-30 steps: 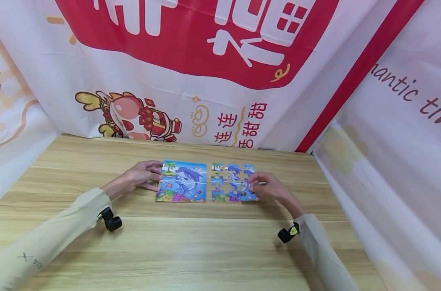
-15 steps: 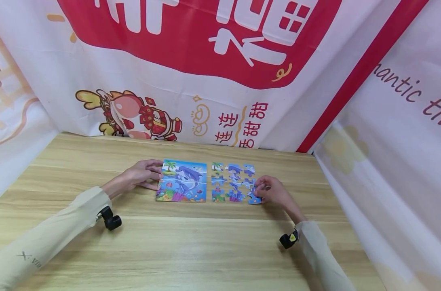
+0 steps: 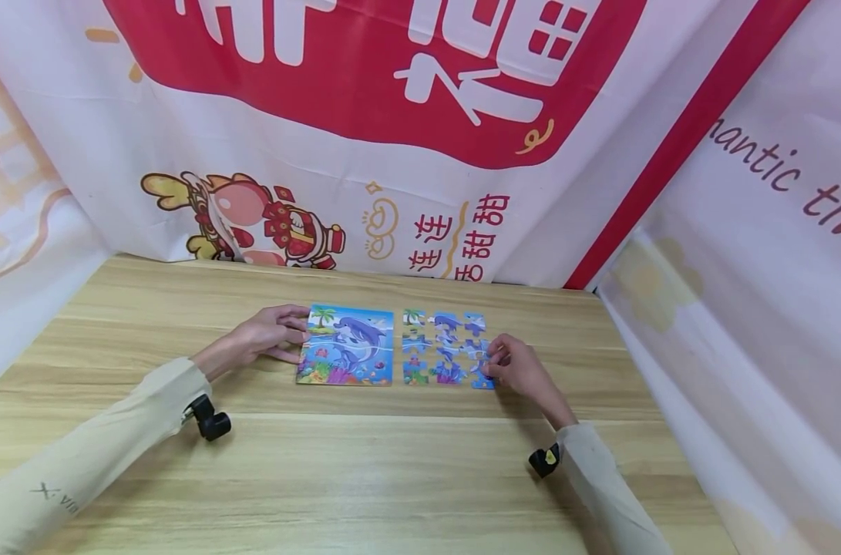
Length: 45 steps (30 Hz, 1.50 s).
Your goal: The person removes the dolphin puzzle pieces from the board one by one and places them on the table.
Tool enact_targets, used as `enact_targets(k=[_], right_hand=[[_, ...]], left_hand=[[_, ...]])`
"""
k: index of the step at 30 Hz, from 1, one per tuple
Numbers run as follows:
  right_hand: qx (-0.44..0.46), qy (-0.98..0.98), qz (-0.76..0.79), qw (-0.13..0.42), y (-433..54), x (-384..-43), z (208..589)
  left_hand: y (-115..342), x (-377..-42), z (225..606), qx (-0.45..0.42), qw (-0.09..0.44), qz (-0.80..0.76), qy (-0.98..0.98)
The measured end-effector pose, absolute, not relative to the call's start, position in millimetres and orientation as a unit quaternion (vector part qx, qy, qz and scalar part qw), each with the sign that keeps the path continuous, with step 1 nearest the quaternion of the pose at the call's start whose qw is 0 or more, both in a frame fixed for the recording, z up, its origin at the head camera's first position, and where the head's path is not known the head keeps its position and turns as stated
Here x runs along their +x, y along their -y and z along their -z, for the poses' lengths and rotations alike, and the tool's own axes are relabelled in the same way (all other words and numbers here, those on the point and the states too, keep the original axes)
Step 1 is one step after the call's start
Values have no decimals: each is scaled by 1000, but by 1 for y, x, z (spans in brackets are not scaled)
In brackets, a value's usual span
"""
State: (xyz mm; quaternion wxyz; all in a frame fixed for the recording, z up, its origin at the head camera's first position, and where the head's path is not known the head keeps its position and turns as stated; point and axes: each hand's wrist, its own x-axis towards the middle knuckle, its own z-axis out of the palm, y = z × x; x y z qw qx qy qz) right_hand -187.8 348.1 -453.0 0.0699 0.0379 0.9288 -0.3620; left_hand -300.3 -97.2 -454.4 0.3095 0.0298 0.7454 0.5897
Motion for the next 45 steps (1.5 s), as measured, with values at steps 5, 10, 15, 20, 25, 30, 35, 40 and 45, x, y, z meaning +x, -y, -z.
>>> enact_targets(k=[5, 10, 15, 20, 25, 30, 35, 40, 45], right_hand=[[36, -939, 339, 55, -350, -189, 457], [53, -939, 335, 55, -351, -191, 458], [57, -941, 330, 52, -350, -195, 458], [32, -942, 332, 42, -349, -201, 459], [19, -936, 352, 19, -346, -207, 455], [19, -939, 342, 7, -340, -212, 448], [19, -945, 327, 9, -334, -220, 441], [2, -949, 315, 3, -329, -231, 433], [-16, -956, 293, -7, -326, -240, 426]], left_hand=[[97, -301, 455, 35, 311, -586, -747], [98, -301, 455, 31, 309, -586, -749], [101, -301, 455, 33, 309, -588, -747], [104, -300, 453, 26, 308, -585, -750], [108, -299, 450, 23, 309, -585, -749], [110, -298, 447, 13, 313, -585, -748], [109, -297, 443, 11, 313, -586, -747], [108, -294, 440, 20, 295, -574, -763], [105, -289, 434, 25, 267, -564, -781]])
